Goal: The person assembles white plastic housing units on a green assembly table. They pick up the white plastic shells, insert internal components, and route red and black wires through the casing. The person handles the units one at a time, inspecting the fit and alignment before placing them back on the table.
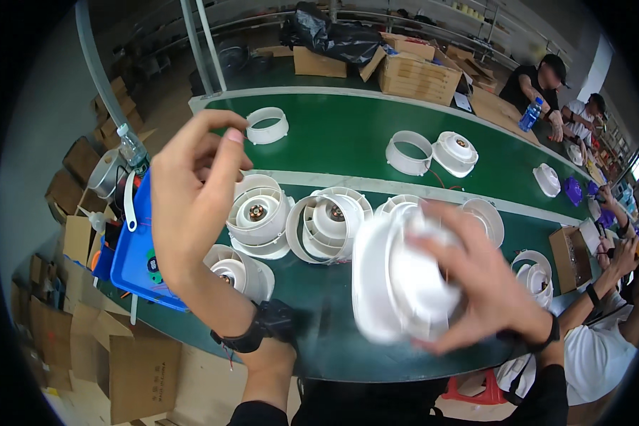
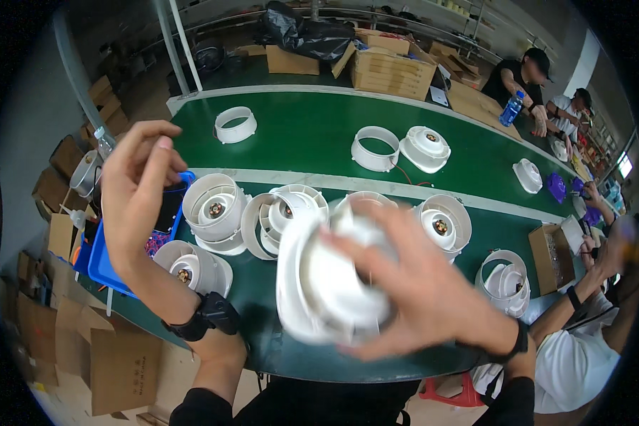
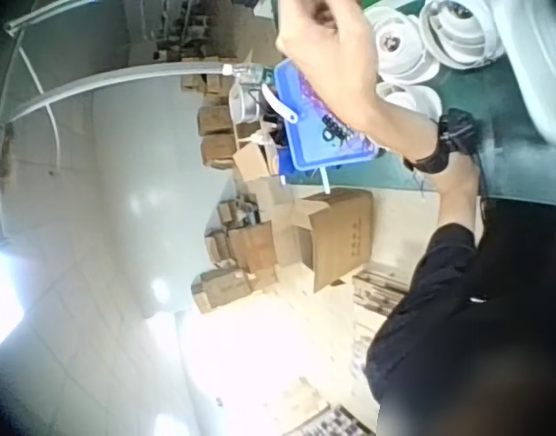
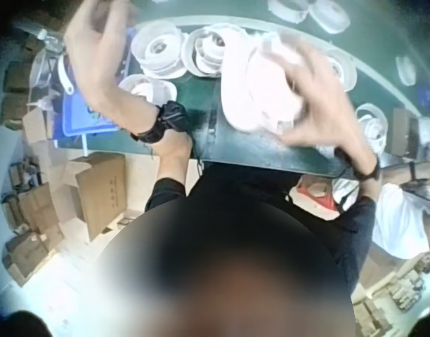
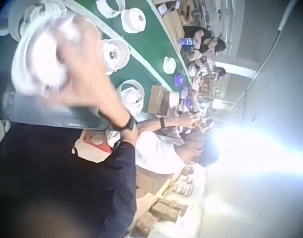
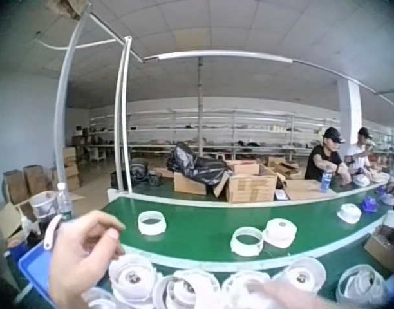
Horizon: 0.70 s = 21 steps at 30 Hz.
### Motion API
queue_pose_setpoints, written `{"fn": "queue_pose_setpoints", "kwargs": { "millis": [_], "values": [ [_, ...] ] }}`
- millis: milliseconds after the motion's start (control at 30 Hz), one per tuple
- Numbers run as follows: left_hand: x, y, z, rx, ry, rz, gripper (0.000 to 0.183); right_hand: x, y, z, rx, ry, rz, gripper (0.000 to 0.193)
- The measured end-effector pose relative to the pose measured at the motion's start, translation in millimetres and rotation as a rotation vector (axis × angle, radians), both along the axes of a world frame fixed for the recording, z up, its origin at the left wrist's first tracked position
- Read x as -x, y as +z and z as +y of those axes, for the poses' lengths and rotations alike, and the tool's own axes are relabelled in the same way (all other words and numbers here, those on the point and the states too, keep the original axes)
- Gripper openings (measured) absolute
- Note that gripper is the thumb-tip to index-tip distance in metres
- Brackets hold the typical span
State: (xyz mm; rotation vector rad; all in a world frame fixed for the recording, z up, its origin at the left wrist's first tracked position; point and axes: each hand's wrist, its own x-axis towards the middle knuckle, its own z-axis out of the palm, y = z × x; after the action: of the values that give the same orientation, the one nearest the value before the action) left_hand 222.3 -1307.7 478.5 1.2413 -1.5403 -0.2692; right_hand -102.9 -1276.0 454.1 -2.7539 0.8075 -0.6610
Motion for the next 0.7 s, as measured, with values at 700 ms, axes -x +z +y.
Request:
{"fn": "queue_pose_setpoints", "kwargs": {
  "millis": [700],
  "values": [
    [-46,-8,30,-0.332,-0.149,0.015,0.046,-171,-132,-405,-0.256,-0.357,0.646,0.114]
  ]
}}
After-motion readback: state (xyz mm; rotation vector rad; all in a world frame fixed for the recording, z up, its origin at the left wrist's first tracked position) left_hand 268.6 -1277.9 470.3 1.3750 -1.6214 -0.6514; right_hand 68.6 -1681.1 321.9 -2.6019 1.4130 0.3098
